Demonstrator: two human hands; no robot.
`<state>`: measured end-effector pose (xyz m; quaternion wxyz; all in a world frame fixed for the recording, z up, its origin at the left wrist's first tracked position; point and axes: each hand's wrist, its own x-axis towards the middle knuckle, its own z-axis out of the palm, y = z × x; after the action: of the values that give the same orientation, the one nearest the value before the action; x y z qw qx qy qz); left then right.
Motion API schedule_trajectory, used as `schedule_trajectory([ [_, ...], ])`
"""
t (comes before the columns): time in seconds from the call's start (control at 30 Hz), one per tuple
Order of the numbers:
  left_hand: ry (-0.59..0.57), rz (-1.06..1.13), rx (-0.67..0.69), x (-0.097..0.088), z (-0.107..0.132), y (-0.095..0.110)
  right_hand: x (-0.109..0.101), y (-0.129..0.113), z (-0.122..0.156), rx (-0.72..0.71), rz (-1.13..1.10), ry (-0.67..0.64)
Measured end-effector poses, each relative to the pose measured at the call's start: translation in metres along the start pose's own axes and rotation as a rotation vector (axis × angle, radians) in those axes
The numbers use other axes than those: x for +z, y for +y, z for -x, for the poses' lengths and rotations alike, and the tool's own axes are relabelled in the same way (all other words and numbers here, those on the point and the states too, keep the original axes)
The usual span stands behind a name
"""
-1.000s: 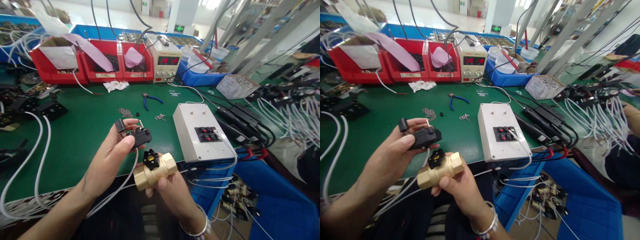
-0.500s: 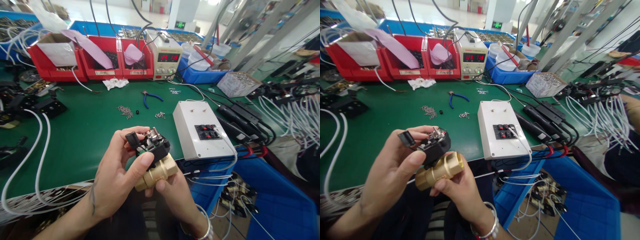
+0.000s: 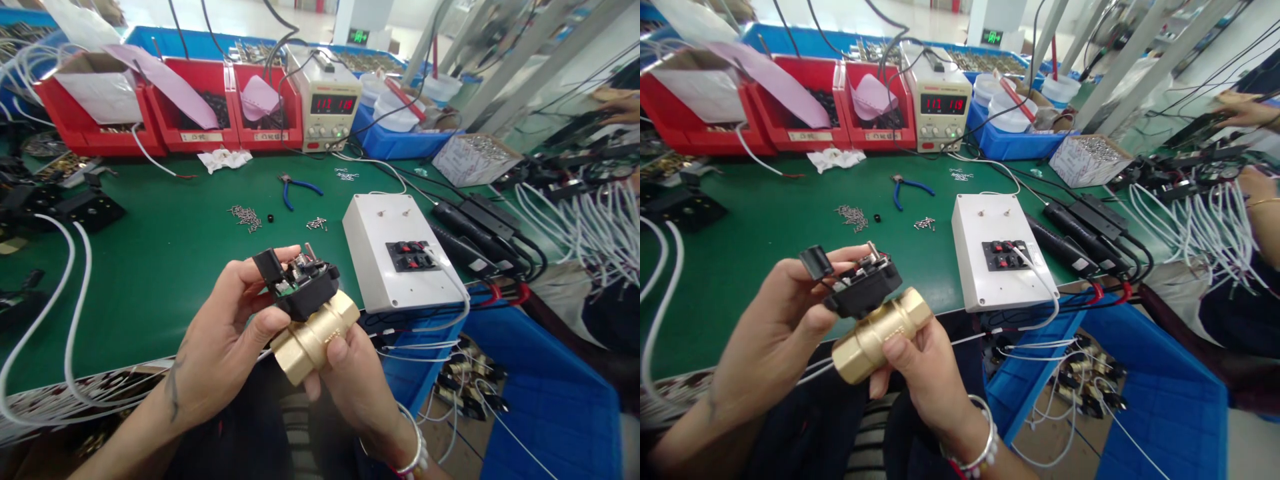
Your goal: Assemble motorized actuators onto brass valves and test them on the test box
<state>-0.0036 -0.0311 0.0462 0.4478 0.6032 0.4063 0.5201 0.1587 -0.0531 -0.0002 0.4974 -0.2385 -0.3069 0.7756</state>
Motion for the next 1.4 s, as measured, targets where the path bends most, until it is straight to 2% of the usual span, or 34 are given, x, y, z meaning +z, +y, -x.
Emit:
schedule_trajectory([
  [0.23, -0.015, 0.001, 0.017, -0.002, 0.001, -0.007, 0.017, -0.009, 0.004, 0.051, 0.062, 0.077],
  [0.37, -0.02, -0.02, 0.055, -0.003, -0.002, -0.013, 0.016, -0.006, 0.0, 0.025, 0.07, 0.089],
  [0.47, -0.023, 0.0, 0.014, -0.003, -0.003, -0.014, 0.009, -0.004, -0.003, 0.027, 0.07, 0.032],
  [0.6, -0.115, 0.049, -0.095, -0.008, 0.003, -0.014, 0.007, -0.012, -0.003, 0.048, 0.09, 0.026],
  [0.67, -0.171, -0.01, -0.117, -0.015, 0.008, -0.015, 0.01, -0.016, -0.001, 0.067, 0.123, 0.064],
  [0.8, -0.23, -0.26, -0.073, -0.022, 0.015, -0.02, 0.015, -0.012, 0.002, 0.124, 0.222, 0.174],
  [0.87, -0.206, -0.263, -0.087, -0.018, 0.016, -0.021, 0.013, -0.011, 0.001, 0.128, 0.249, 0.182],
  [0.93, -0.122, -0.164, -0.157, -0.012, 0.015, -0.023, 0.007, -0.019, -0.003, 0.189, 0.303, 0.086],
  [1.03, 0.02, 0.13, -0.313, -0.004, 0.009, -0.028, -0.006, -0.06, -0.016, 0.413, 0.605, -0.15],
  [1.07, 0.049, 0.238, -0.366, -0.002, 0.007, -0.03, -0.009, -0.079, -0.023, 0.428, 0.767, -0.16],
  [1.1, 0.066, 0.329, -0.418, -0.001, 0.003, -0.033, -0.01, -0.098, -0.033, 0.358, 0.926, -0.117],
  [1.2, 0.105, 0.448, -0.517, 0.001, -0.006, -0.042, -0.006, -0.143, -0.075, -0.036, 1.381, 0.025],
  [1.23, 0.112, 0.446, -0.523, 0.001, -0.008, -0.044, -0.003, -0.15, -0.092, -0.106, 1.551, 0.037],
  [1.27, 0.118, 0.442, -0.515, 0.002, -0.01, -0.046, 0.0, -0.153, -0.11, -0.114, 1.733, 0.041],
  [1.33, 0.116, 0.426, -0.493, 0.003, -0.013, -0.049, 0.002, -0.146, -0.145, -0.012, 2.052, 0.02],
  [1.4, 0.11, 0.4, -0.486, 0.004, -0.014, -0.05, 0.0, -0.13, -0.172, 0.136, 2.273, -0.057],
])
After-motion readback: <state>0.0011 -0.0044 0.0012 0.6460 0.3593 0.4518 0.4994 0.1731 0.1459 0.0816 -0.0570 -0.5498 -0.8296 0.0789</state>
